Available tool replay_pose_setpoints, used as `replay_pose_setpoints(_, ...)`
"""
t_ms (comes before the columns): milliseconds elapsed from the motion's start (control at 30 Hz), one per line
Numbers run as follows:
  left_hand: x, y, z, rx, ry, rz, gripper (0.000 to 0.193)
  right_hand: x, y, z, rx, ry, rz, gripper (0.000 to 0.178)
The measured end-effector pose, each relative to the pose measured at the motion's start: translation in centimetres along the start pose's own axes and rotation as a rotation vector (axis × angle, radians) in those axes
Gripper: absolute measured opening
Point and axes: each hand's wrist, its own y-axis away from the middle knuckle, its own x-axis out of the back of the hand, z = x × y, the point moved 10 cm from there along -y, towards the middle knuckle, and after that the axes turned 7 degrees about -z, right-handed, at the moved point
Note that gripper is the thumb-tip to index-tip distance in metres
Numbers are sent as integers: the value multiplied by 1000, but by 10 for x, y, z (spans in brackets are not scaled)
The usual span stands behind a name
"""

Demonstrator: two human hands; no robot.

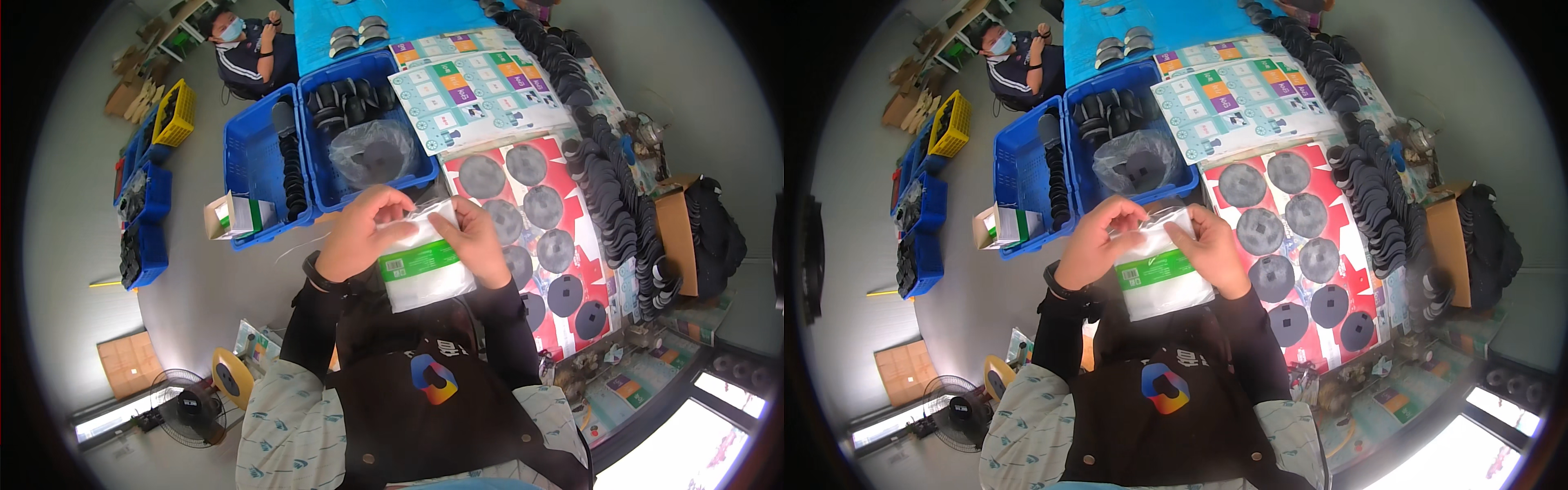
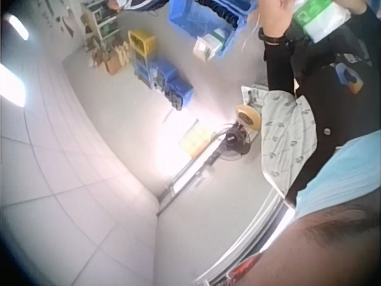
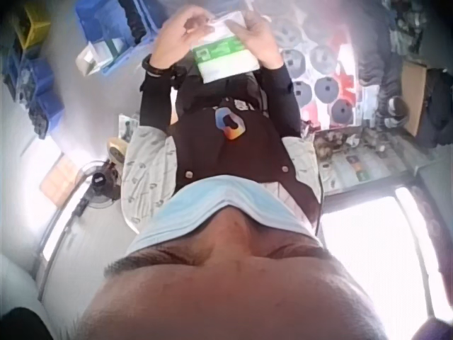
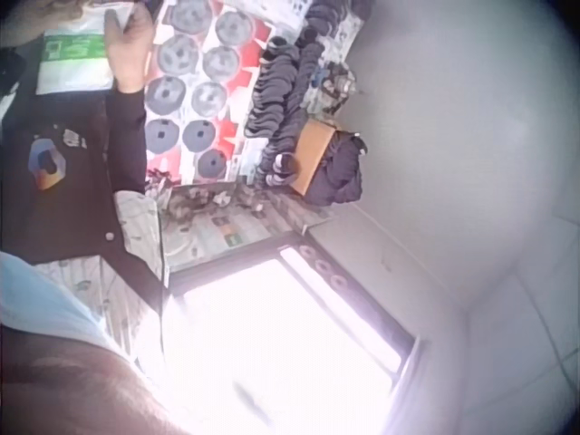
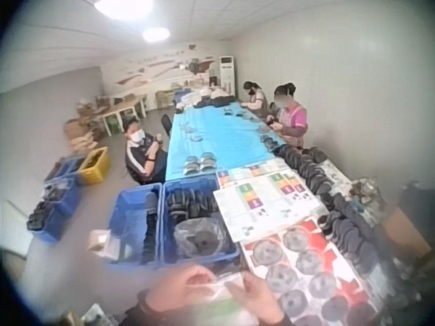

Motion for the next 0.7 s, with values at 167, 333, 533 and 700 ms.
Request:
replay_pose_setpoints(167, 2, 20, -3, -128, 535, 31, 61, 6, 11, -6, 56, -201, 79, 19)
replay_pose_setpoints(333, -14, 35, -16, 49, 618, -5, 47, 2, 14, -25, 129, -80, -68, 20)
replay_pose_setpoints(533, -20, 52, -1, -28, 600, -113, 42, 1, 17, -18, 57, -102, -273, 22)
replay_pose_setpoints(700, -24, 67, -16, 38, 622, -117, 27, 0, 22, -5, 16, -156, -382, 17)
